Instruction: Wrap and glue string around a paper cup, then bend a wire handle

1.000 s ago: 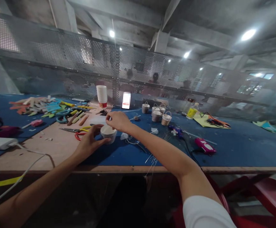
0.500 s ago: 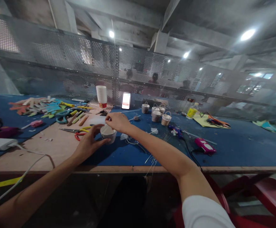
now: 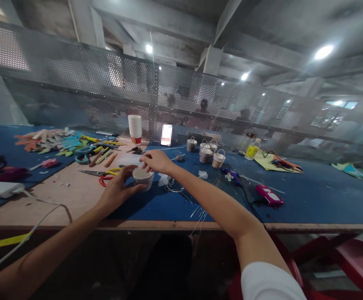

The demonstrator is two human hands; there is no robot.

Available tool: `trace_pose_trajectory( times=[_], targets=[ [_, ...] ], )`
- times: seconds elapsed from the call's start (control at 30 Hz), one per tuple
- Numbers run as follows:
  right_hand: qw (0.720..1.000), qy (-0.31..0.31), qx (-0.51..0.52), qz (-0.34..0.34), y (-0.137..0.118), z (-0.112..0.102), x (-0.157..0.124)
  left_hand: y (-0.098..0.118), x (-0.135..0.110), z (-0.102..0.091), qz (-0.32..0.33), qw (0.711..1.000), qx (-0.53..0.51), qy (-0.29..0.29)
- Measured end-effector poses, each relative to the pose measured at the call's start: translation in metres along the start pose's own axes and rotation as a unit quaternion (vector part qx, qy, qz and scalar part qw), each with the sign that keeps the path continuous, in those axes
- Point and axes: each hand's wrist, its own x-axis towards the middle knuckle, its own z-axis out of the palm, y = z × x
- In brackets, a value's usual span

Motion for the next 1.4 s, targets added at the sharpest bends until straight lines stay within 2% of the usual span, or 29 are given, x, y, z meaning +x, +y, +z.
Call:
trace_pose_trajectory(
  times=[0.13, 0.27, 0.43, 0.57, 0.7, 0.8, 0.87, 0.93, 1.0, 1.07, 1.23, 1.4],
  targets=[
    [1.0, 0.015, 0.019, -0.003, -0.002, 0.001, -0.004, 0.001, 0.0, 0.0, 0.01, 1.0, -0.009, 0.005],
    [0.997, 0.07, 0.025, -0.021, -0.004, -0.002, -0.008, 0.0, 0.002, 0.0, 0.013, 1.0, -0.007, 0.007],
    [0.989, 0.129, 0.041, -0.066, -0.006, -0.017, -0.018, -0.003, 0.007, -0.001, 0.01, 1.0, 0.026, 0.002],
    [0.983, 0.143, 0.052, -0.099, -0.008, -0.029, -0.034, -0.004, 0.011, -0.002, 0.017, 0.999, 0.039, -0.006],
    [0.984, 0.142, -0.003, -0.107, -0.008, -0.036, -0.06, 0.004, 0.007, -0.009, 0.026, 0.998, 0.061, -0.019],
    [0.976, 0.156, -0.091, -0.125, -0.006, -0.03, -0.084, 0.023, -0.009, -0.019, 0.03, 0.998, 0.048, 0.028],
    [0.961, 0.167, -0.155, -0.159, -0.005, -0.02, -0.102, 0.041, -0.025, -0.024, 0.026, 0.999, -0.007, 0.029],
    [0.954, 0.139, -0.188, -0.189, -0.006, -0.007, -0.118, 0.057, -0.04, -0.025, 0.007, 0.998, -0.052, -0.04],
    [0.949, 0.109, -0.211, -0.208, -0.007, 0.007, -0.132, 0.067, -0.051, -0.022, -0.017, 0.994, -0.052, -0.094],
    [0.948, 0.105, -0.222, -0.202, -0.006, 0.016, -0.144, 0.072, -0.057, -0.017, -0.025, 0.991, -0.059, -0.115],
    [0.959, 0.138, -0.2, -0.146, 0.01, 0.02, -0.166, 0.075, -0.064, -0.002, -0.033, 0.993, -0.077, -0.078],
    [0.951, 0.167, -0.224, -0.131, 0.025, 0.018, -0.183, 0.071, -0.066, 0.013, -0.041, 0.983, -0.111, -0.14]
  ],
)
